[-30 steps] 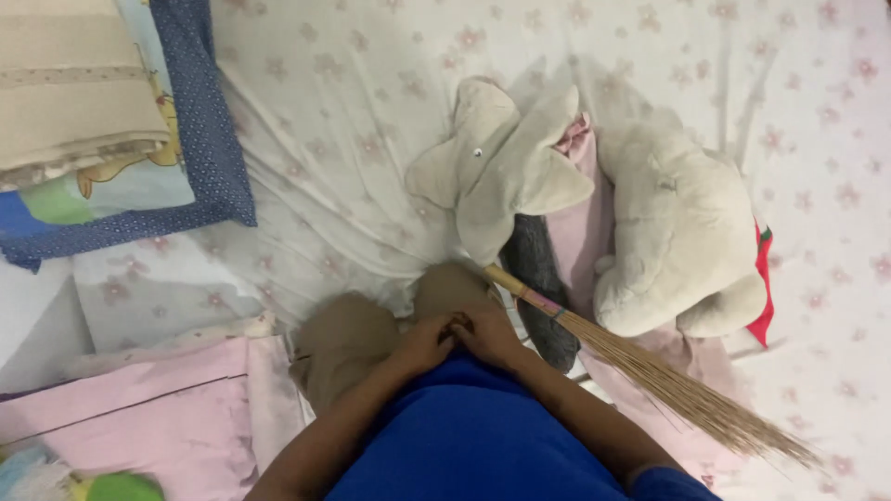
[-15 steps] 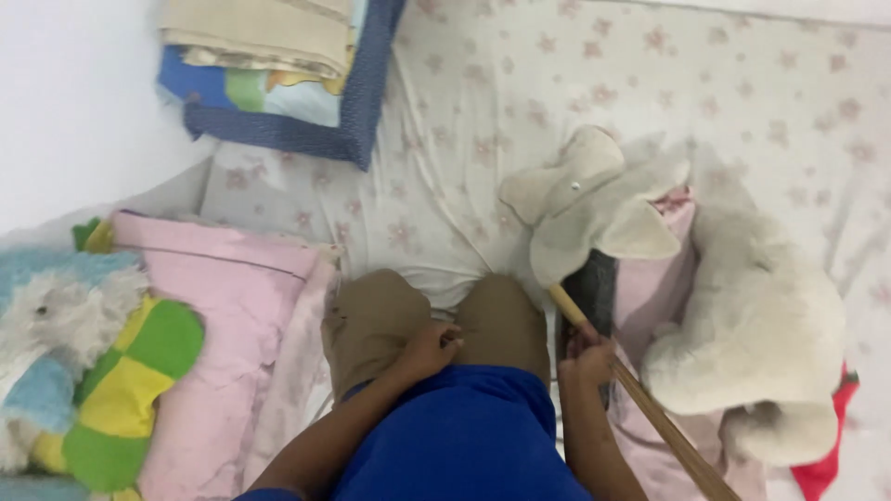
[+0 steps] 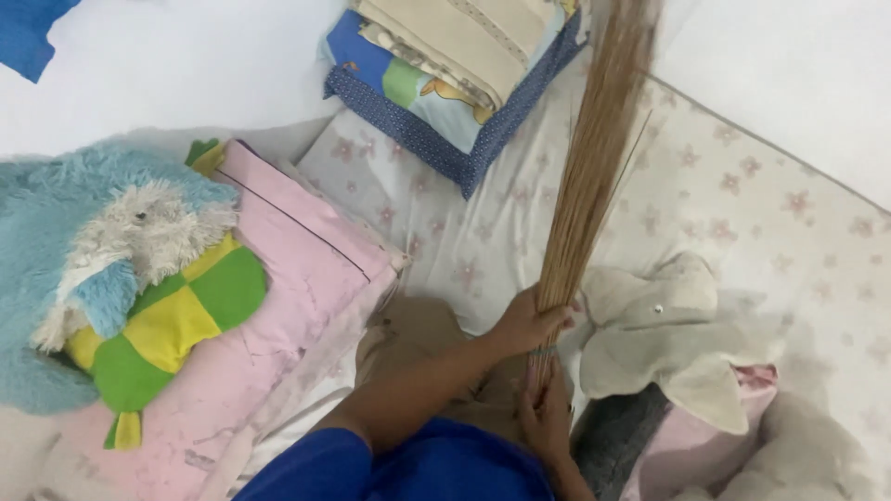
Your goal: Tidying and organizing pillows, plush toys, and blankets on a bed.
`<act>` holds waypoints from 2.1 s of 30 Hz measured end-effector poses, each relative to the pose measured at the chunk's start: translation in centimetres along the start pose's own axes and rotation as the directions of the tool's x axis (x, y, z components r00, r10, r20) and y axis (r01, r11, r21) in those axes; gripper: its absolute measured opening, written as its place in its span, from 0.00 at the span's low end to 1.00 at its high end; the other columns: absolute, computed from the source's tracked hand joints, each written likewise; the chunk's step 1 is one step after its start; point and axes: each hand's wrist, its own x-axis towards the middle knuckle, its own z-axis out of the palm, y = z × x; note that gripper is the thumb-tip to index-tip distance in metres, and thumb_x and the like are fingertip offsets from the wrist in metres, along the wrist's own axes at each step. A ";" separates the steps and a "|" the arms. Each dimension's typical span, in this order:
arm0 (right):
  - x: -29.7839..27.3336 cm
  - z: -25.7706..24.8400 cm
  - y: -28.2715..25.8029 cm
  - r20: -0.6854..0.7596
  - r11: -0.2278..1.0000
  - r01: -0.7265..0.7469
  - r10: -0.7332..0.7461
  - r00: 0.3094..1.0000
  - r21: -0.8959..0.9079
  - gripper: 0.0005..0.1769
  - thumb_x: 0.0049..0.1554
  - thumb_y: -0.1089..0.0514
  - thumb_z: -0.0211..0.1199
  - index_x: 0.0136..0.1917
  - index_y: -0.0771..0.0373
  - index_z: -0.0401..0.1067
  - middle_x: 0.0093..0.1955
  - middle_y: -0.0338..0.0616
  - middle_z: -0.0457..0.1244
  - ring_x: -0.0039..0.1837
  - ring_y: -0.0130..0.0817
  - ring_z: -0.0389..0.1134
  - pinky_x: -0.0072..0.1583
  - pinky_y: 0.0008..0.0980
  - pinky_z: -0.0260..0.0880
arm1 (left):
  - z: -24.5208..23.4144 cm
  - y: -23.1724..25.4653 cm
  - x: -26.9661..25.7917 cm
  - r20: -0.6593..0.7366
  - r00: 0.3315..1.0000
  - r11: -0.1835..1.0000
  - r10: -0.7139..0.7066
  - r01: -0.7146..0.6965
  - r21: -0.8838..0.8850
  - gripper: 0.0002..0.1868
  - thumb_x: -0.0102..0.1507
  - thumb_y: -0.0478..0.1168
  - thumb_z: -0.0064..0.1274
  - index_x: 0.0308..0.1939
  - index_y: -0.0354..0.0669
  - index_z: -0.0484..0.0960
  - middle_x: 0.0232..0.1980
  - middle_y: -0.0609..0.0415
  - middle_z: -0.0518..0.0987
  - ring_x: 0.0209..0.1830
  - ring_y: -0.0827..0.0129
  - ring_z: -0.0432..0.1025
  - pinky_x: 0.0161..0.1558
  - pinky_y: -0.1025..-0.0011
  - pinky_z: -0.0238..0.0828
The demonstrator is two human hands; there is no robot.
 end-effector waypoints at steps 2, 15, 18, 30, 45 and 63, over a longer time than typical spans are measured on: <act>3.0 -0.9 3.1 0.008 0.975 -0.186 0.188 0.982 -0.122 0.33 0.59 0.61 0.56 0.72 0.76 0.51 0.47 0.56 0.63 0.42 0.44 0.69 0.41 0.41 0.69 | -3.4 5.0 2.8 -0.035 0.998 0.969 -0.061 0.067 0.236 0.31 0.71 0.58 0.49 0.66 0.36 0.75 0.55 0.45 0.81 0.53 0.62 0.76 0.57 0.57 0.75; 35.2 4.0 7.5 -0.246 0.931 -0.332 0.361 0.900 0.151 0.18 0.66 0.46 0.57 0.50 0.65 0.63 0.33 0.49 0.64 0.33 0.40 0.66 0.33 0.40 0.67 | -29.5 22.4 23.4 -0.274 0.830 0.058 0.485 0.282 0.958 0.59 0.56 0.58 0.68 0.81 0.50 0.46 0.83 0.39 0.43 0.83 0.39 0.41 0.74 0.37 0.42; 38.2 4.7 12.6 0.043 0.758 -0.254 0.348 0.937 -0.601 0.26 0.67 0.39 0.63 0.47 0.64 0.64 0.34 0.61 0.66 0.38 0.59 0.69 0.38 0.49 0.68 | -32.1 22.0 23.1 -0.417 0.878 0.209 0.236 0.373 0.904 0.61 0.57 0.63 0.67 0.81 0.58 0.41 0.84 0.47 0.37 0.81 0.37 0.38 0.73 0.37 0.39; 45.8 0.0 14.9 -0.233 0.601 -0.450 0.406 0.884 -0.661 0.31 0.71 0.34 0.55 0.51 0.66 0.66 0.40 0.68 0.67 0.44 0.69 0.69 0.46 0.58 0.70 | -35.2 20.7 22.1 -0.293 0.910 0.108 0.292 0.273 0.956 0.63 0.53 0.64 0.68 0.82 0.61 0.43 0.85 0.47 0.42 0.82 0.40 0.44 0.73 0.38 0.45; 38.6 3.5 8.1 -0.284 0.759 -0.487 0.398 0.872 -0.431 0.33 0.64 0.31 0.52 0.53 0.66 0.69 0.40 0.66 0.68 0.46 0.66 0.70 0.46 0.57 0.70 | -34.1 19.9 21.9 -0.361 0.890 0.149 0.278 0.332 0.932 0.62 0.55 0.58 0.69 0.83 0.58 0.42 0.85 0.45 0.40 0.82 0.37 0.39 0.75 0.43 0.44; 36.1 2.8 9.6 -0.145 0.525 -0.496 0.572 0.807 -0.691 0.35 0.62 0.28 0.52 0.51 0.65 0.68 0.36 0.62 0.67 0.41 0.62 0.70 0.43 0.55 0.70 | -33.7 20.7 21.6 -0.382 0.909 0.103 0.164 0.370 0.924 0.62 0.56 0.51 0.69 0.83 0.61 0.40 0.86 0.48 0.36 0.84 0.41 0.38 0.72 0.38 0.51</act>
